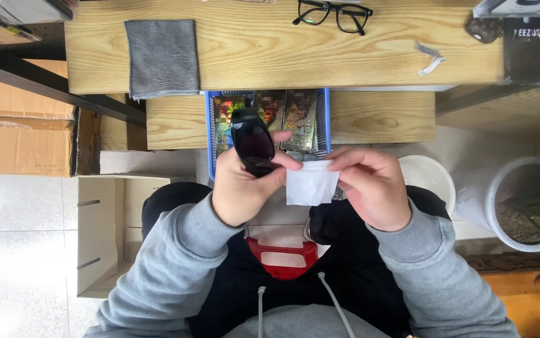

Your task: The person is cleaning a pair of sunglasses by wiping the lenses and frame with a small white cloth.

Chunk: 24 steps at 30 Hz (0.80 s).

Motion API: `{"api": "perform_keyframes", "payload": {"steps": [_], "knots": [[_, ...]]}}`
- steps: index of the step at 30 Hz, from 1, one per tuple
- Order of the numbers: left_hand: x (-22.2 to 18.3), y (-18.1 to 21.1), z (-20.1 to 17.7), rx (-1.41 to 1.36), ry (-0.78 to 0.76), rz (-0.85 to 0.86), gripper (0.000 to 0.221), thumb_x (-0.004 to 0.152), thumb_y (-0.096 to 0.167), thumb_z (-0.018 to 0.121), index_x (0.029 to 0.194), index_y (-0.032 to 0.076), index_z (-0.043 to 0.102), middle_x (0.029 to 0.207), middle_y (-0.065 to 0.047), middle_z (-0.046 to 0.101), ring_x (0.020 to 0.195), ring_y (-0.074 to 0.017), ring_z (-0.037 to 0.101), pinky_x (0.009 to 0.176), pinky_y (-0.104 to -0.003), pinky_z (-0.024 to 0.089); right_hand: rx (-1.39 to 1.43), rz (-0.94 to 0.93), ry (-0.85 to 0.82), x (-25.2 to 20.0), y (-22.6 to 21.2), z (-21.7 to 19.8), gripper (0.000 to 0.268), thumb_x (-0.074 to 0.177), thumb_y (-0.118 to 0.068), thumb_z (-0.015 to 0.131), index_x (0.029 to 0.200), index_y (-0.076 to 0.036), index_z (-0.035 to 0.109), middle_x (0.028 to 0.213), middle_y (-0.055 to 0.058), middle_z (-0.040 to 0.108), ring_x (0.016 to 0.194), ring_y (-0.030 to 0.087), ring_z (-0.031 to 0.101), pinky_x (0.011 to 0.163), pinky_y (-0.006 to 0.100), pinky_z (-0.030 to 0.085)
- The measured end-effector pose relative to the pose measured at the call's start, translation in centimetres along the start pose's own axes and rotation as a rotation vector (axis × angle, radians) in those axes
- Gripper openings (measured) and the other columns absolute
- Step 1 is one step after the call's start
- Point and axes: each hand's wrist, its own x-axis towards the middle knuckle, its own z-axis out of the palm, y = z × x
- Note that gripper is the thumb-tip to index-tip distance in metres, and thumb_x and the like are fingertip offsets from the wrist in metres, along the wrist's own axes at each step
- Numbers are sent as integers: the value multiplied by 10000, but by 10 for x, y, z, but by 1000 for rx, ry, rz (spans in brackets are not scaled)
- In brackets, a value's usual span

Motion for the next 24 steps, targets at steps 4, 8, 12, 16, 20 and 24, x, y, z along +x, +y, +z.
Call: {"api": "perform_keyframes", "payload": {"steps": [4,8,12,16,20,24], "knots": [[-3,-3,2,-63,39,-188,399,768,-163,691,1147,-66,611,797,-150,737,552,-180,677,599,-300,585,162,117,-11,0,20,-22,170,820,128,537,937,127,659,927,246,689,775,206,678,665,332,601],[-4,-4,1,-82,40,-249,346,775,-162,680,1105,-70,628,803,-166,727,544,-203,683,584,-313,601,229,164,-33,2,27,-30,170,844,115,517,970,138,628,908,257,674,810,264,700,711,416,625],[-2,-8,-1,-88,39,-258,322,775,-163,684,1082,-78,642,793,-173,721,558,-209,694,570,-317,622,338,199,-67,2,17,-22,229,857,26,505,1013,150,617,857,247,666,745,261,707,678,405,626],[0,-2,1,-75,49,-291,345,765,-166,682,1094,-74,638,812,-182,720,598,-217,699,566,-328,631,307,197,-83,3,8,-7,406,864,-39,583,1223,144,527,926,258,664,791,274,717,708,420,626],[3,4,5,-48,60,-371,399,742,-175,679,1122,-66,629,855,-201,718,686,-234,710,557,-353,653,187,248,-14,4,2,5,592,784,84,688,1333,54,470,908,163,700,764,190,710,683,318,624],[6,-4,4,-29,79,-562,428,730,-170,608,1153,-108,581,928,-268,692,784,-283,720,615,-413,674,-84,41,154,8,-3,3,637,731,47,767,1320,40,524,867,104,699,741,125,687,698,257,615]]}}
